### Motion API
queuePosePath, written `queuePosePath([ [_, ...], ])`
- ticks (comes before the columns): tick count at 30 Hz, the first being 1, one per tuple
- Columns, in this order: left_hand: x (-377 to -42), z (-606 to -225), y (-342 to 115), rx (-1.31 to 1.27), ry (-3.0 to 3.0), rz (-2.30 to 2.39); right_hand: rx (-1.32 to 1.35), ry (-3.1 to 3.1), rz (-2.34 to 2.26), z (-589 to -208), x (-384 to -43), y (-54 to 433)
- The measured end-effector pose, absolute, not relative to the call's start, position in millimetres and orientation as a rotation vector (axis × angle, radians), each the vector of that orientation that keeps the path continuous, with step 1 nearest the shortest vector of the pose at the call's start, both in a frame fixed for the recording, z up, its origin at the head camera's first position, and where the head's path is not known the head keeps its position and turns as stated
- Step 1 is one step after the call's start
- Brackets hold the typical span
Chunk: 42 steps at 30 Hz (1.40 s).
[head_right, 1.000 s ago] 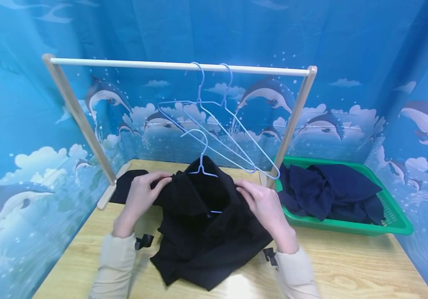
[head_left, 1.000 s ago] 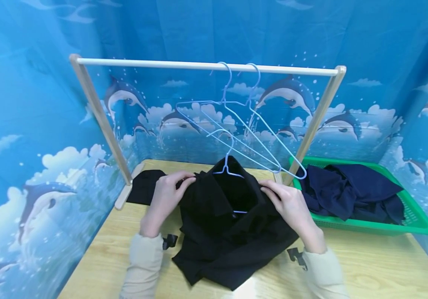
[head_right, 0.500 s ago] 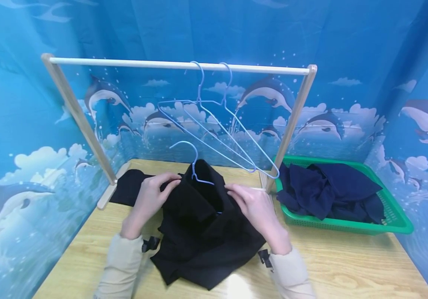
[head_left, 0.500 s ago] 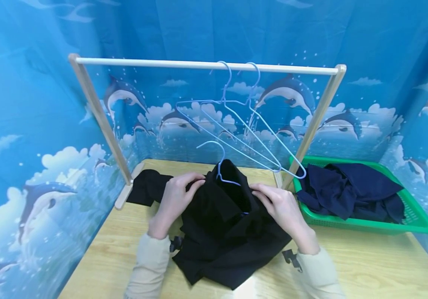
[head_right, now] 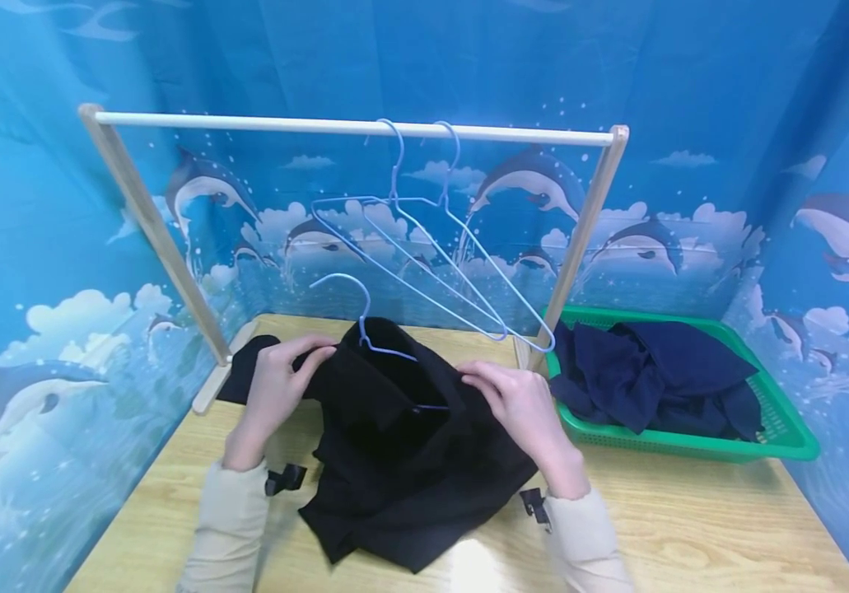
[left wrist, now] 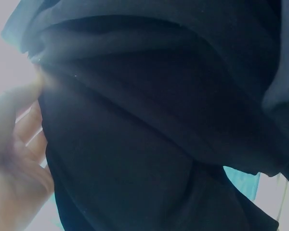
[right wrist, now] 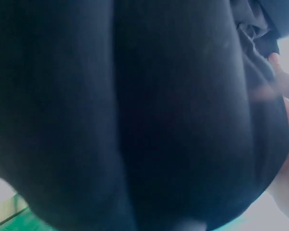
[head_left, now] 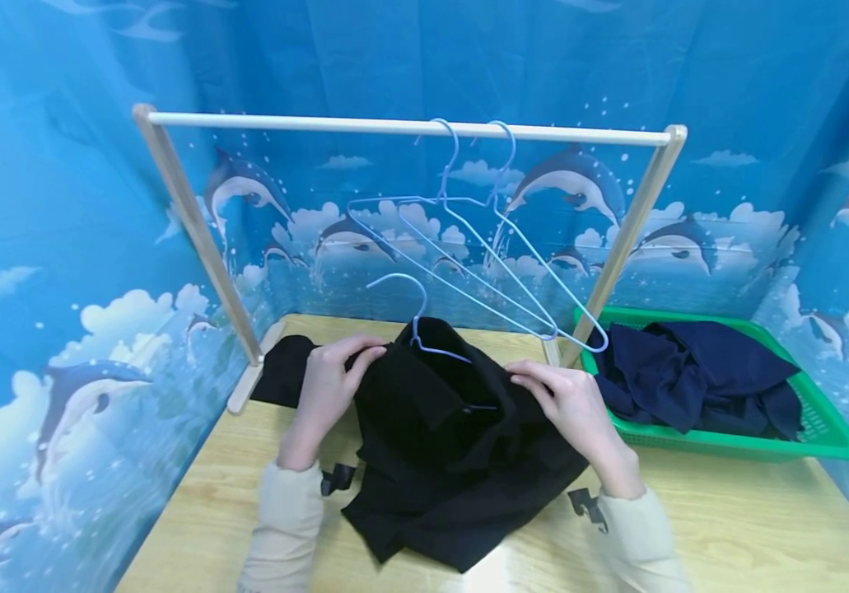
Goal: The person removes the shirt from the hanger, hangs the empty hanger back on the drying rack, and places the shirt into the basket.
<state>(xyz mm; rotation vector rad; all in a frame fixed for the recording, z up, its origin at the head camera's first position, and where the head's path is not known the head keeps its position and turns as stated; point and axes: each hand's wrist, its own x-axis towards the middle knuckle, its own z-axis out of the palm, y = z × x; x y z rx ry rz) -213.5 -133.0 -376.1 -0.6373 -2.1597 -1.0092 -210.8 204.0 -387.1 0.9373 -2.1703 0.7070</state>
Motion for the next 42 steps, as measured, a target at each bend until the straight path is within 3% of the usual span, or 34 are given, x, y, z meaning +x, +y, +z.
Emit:
queuePosePath([
  [18,-211,-371,-149,-0.583,-2.151,-1.058,0.679,-2.284,0.639,-384,-214,224],
  [28,-213,-371,-151,-0.393,-2.129,-1.025,0.725,-2.203,0.696,-380,-211,216],
  [42,-215,-373,-151,-0.439,-2.120,-1.045,0.805,-2.050,0.562,-386,-207,195],
])
